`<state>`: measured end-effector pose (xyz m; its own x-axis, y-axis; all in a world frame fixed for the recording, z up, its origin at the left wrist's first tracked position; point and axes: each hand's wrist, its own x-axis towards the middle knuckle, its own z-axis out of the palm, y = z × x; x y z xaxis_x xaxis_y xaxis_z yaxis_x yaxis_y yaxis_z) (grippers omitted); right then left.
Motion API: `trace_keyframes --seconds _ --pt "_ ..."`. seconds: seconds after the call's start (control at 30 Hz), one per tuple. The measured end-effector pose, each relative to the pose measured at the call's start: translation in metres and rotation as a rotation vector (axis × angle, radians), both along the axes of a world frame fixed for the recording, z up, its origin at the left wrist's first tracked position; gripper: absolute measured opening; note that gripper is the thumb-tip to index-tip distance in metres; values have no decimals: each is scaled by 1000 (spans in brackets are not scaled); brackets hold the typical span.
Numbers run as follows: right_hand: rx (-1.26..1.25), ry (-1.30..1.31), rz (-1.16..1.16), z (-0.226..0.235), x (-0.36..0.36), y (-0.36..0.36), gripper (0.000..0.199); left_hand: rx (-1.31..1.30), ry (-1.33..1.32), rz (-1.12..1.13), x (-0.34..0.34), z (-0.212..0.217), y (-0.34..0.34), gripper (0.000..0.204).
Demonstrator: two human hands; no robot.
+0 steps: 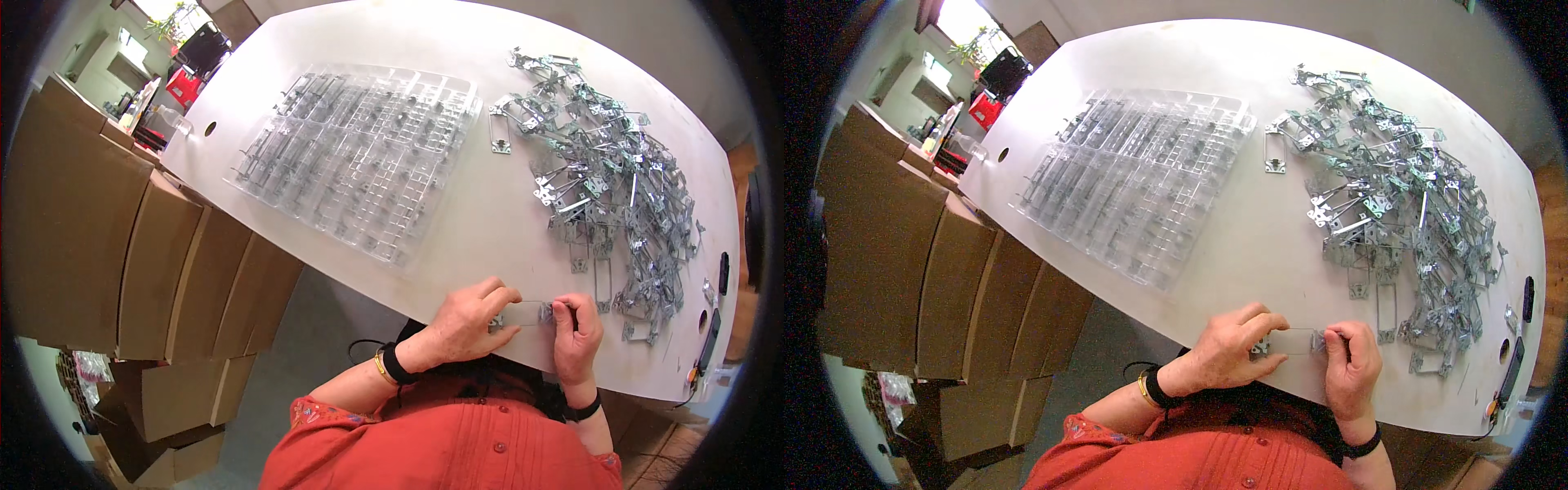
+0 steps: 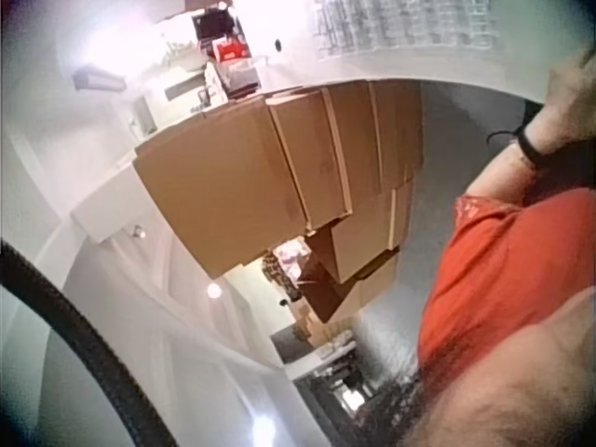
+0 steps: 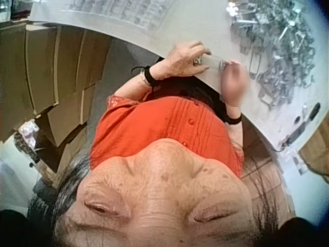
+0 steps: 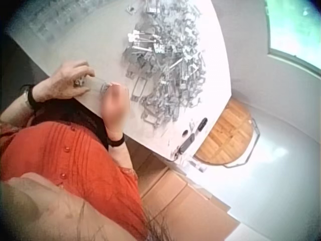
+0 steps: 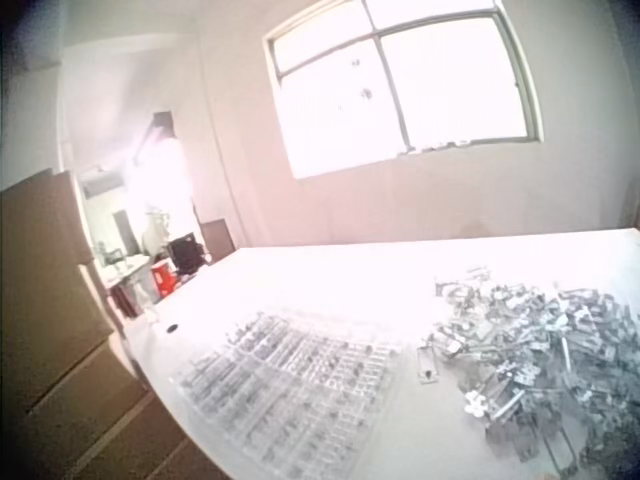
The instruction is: The person assembles small metal hardware components by hand. They pick up a metal bracket and a screw, insert the screw into the bracket, and place the assembled unit into a clear plastic organizer tray. This process is repeated multiple times with components from a pile on the table.
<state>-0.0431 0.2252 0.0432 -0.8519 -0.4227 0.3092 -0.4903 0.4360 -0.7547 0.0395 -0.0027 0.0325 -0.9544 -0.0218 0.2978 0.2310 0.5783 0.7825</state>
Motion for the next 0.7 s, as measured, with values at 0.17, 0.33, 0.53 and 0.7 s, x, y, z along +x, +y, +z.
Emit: trace_keyframes --seconds 0.17,0.33,0.53,0.7 --pt "9 48 4 0 1 -3 7 -1 20 10 1 -1 0 44" --pt "2 -3 -7 -1 2 -1 7 -3 22 2 1 -1 0 45" --pt "9 40 -10 -1 2 -3 7 -2 42 1 0 -1 -1 45" --pt "-3 6 2 -1 1 0 9 -5 40 -4 1 -1 -1 46"
